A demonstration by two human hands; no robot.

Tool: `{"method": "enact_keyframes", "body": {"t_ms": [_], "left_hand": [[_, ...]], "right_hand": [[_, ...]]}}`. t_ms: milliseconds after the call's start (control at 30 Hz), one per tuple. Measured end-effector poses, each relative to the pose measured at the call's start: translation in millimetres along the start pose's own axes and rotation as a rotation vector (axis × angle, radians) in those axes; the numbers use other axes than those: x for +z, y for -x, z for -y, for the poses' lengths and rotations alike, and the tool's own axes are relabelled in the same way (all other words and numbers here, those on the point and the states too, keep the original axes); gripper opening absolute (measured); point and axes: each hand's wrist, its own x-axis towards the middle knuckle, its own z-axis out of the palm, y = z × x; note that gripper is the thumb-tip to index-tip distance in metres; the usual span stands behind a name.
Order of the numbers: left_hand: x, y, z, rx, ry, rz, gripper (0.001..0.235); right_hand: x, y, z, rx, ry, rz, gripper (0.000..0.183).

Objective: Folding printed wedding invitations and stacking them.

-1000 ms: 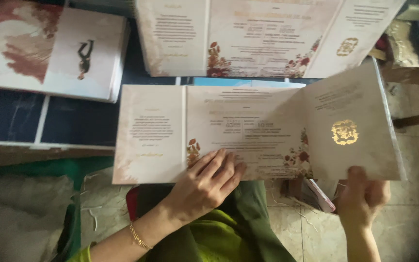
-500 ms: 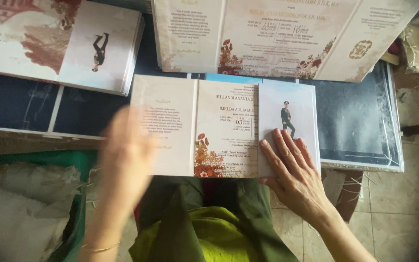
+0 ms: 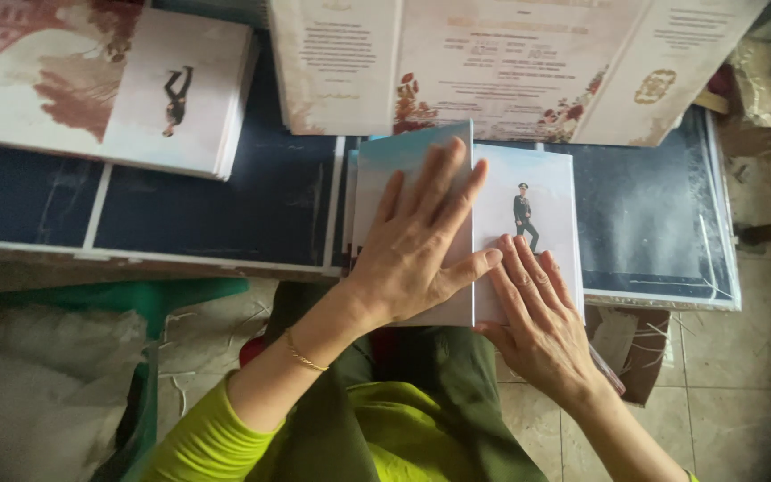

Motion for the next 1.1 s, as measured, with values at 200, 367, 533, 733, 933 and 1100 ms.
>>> {"method": "enact_keyframes", "body": {"t_ms": [200,367,533,733,933,1100], "left_hand": [[38.4,4.4,11.9,-0.009,-0.234,0.170,0.075],[37.2,4.8,10.9,-0.019,-0.222,0.197,0.070],[35.5,3.2,9.8,-0.015,-0.213,0.183,0.070],[26.4,-36.7,26.8,-0.032,-0.132,0.297,0.062],[46.9,-65.7,61.9,0.063,-0.075,0.078,0.064],[48.9,-66.6,61.1,0.027,-0.061,0.108,0.056]], "right_hand": [[1.7,3.7,-0.8,-0.006,0.024,-0.072,0.078],[0.3,5.2,-1.5,-0.038,0.069,-0.067,0.074],[3.2,4.7,-4.9,-0.057,0.075,-0.055,0.076],[6.0,6.8,-9.5,-0.086,0.080,0.016,0.084],[3.2,-0.5,-0.7,-0.100,0.086,-0.058,0.078],[8.6,-6.1,12.1,-0.167,0.129,-0.071,0.074]]}}
